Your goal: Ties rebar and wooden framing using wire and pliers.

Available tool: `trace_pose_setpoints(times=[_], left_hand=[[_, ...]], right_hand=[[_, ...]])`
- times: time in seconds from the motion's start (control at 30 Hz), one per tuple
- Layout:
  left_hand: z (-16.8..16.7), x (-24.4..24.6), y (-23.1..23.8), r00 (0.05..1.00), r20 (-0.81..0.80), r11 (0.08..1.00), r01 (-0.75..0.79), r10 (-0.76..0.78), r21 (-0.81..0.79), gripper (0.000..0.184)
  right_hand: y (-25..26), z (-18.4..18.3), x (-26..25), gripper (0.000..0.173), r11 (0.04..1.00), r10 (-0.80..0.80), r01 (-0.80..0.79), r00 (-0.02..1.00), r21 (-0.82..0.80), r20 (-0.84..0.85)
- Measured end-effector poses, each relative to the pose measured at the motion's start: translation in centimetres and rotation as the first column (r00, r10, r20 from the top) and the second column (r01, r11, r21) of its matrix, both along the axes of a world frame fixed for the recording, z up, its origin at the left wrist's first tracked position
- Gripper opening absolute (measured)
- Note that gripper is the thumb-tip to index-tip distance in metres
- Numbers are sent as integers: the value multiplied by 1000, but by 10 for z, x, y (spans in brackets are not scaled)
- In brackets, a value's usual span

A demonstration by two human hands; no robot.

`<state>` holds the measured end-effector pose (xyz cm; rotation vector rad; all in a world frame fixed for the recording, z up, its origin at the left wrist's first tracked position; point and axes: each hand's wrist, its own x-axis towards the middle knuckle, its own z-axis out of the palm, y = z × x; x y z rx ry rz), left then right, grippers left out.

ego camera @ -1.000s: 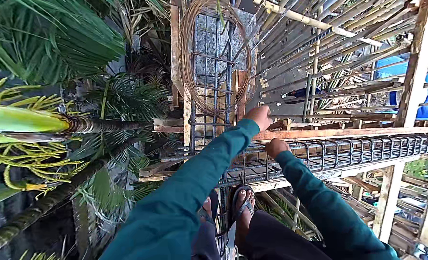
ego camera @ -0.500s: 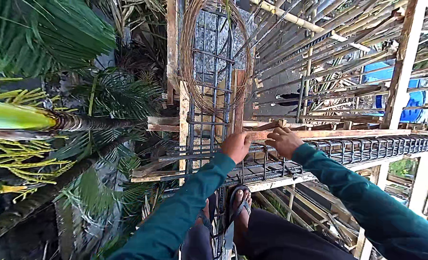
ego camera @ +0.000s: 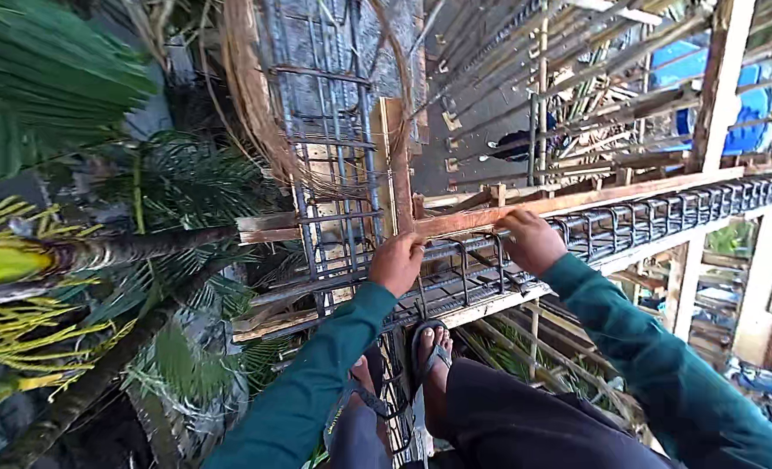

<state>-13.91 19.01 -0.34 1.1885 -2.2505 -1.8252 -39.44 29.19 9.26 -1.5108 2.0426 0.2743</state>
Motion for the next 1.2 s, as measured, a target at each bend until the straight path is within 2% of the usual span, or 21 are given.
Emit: trace_pose_setpoints(times=[0.07,0.13,0.2,0.27,0.33,0.43,0.53,0.6,0.7,0.77,0.83,0.93,1.03,1.1,1.13,1.2], left_hand=[[3,4,0,1000,-19,1000,-10,11,11,24],[4,5,1,999,-45,1000,-20,20,-1,24],[7,5,3,998,-55,999,-36,35,-17,23],[10,2,8,996,-80,998,-52,50,-23,22],[14,-1,13,995,-94,999,-39,37,-12,22],[17,-6,19,993,-116,1000,-4,2,-23,22],[18,-10,23,991,-129,999,24,-30,-48,21],[17,-13,27,989,-138,998,43,-49,-49,21],[16,-16,38,983,-163,995,70,-81,-72,21],[20,-14,45,981,-159,992,104,-115,-78,21],[25,-12,55,975,-175,990,127,-135,-55,21],[39,-16,72,965,-193,982,186,-176,33,23],[64,-35,86,931,-323,983,182,-169,9,30],[88,-55,91,877,-457,987,162,-145,-1,53],[102,-66,91,849,-513,983,175,-125,51,67],[127,-84,88,823,-567,918,248,-31,311,79]], right_hand=[[58,6,-24,16,943,-334,334,942,-5,25],[126,-1,-38,23,790,-601,593,799,158,9],[187,-24,-29,35,608,-773,738,634,293,8],[217,-46,-2,50,482,-872,825,483,294,74],[223,-65,26,55,412,-911,882,395,228,116],[203,-81,50,51,359,-930,925,344,126,127],[182,-91,56,42,316,-948,942,308,114,85],[179,-99,54,36,328,-945,937,323,119,54],[188,-103,49,33,464,-886,885,464,18,19],[193,-96,51,33,533,-840,838,541,-113,44],[203,-84,55,30,555,-795,776,600,-298,82],[204,-33,58,32,524,-767,724,630,-449,121],[187,51,56,40,550,-658,689,705,-472,263],[168,104,51,39,619,-548,670,742,-410,386],[154,127,47,41,681,-515,646,758,-346,402],[121,155,40,42,790,-504,592,775,-160,381]])
